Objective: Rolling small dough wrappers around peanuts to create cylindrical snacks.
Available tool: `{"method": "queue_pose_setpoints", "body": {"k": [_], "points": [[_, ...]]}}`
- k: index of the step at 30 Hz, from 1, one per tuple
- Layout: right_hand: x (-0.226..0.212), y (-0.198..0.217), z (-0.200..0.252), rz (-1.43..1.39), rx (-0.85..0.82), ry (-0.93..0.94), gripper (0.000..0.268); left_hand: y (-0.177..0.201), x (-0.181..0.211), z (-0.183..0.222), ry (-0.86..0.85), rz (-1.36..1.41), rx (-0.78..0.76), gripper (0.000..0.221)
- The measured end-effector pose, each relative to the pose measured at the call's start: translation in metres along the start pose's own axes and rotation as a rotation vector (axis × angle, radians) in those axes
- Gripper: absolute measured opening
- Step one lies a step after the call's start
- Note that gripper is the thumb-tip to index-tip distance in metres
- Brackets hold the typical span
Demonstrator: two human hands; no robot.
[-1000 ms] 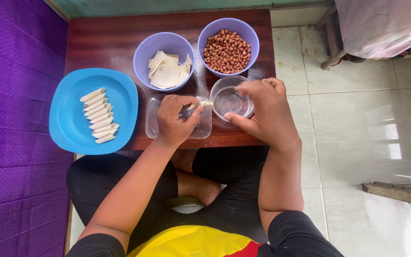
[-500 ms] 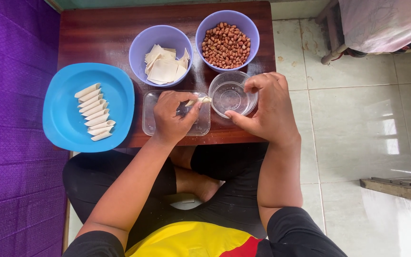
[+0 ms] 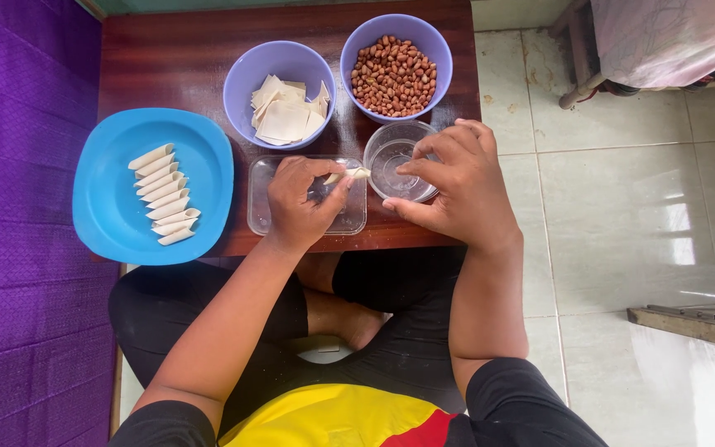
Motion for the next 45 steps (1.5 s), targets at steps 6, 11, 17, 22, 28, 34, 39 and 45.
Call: {"method": "queue_pose_setpoints", "body": {"k": [6, 11, 17, 22, 28, 34, 39, 45], "points": [[0.001, 0.002, -0.001, -0.108, 0.025, -0.024, 0.060, -0.002, 0.001, -0.002, 0.001, 0.020, -0.034, 0.015], [-0.004, -0.007, 0.000, -0.162, 0.011, -0.025, 0.079, -0.004, 0.000, -0.001, 0.002, 0.017, -0.030, 0.015], [-0.015, -0.005, -0.005, 0.013, -0.015, 0.040, 0.037, -0.003, 0.000, 0.000, 0.011, 0.012, -0.031, 0.016], [-0.014, -0.003, -0.005, -0.001, -0.001, 0.030, 0.038, -0.003, 0.000, -0.001, 0.021, 0.020, -0.027, 0.017], [-0.008, -0.008, -0.001, -0.139, 0.038, -0.033, 0.083, -0.002, 0.002, -0.001, 0.022, 0.008, -0.026, 0.017], [-0.017, 0.000, -0.007, 0.018, -0.003, 0.033, 0.036, -0.003, 0.001, -0.001, 0.028, 0.017, -0.018, 0.017], [-0.014, -0.001, -0.005, -0.016, 0.035, 0.009, 0.037, -0.003, 0.005, -0.003, 0.026, 0.015, -0.006, 0.016], [-0.011, 0.000, -0.002, -0.040, 0.071, 0.004, 0.041, -0.003, 0.004, -0.002, 0.028, 0.005, -0.009, 0.017]]}}
Point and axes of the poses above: each hand's wrist, its own z-axis away from the middle knuckle, its own y-axis out of the back of the hand, x = y × z, the point moved 5 cm from there along -z, towards the middle knuckle, and after that the axes turned 13 degrees about z, right-handed, at the moved point
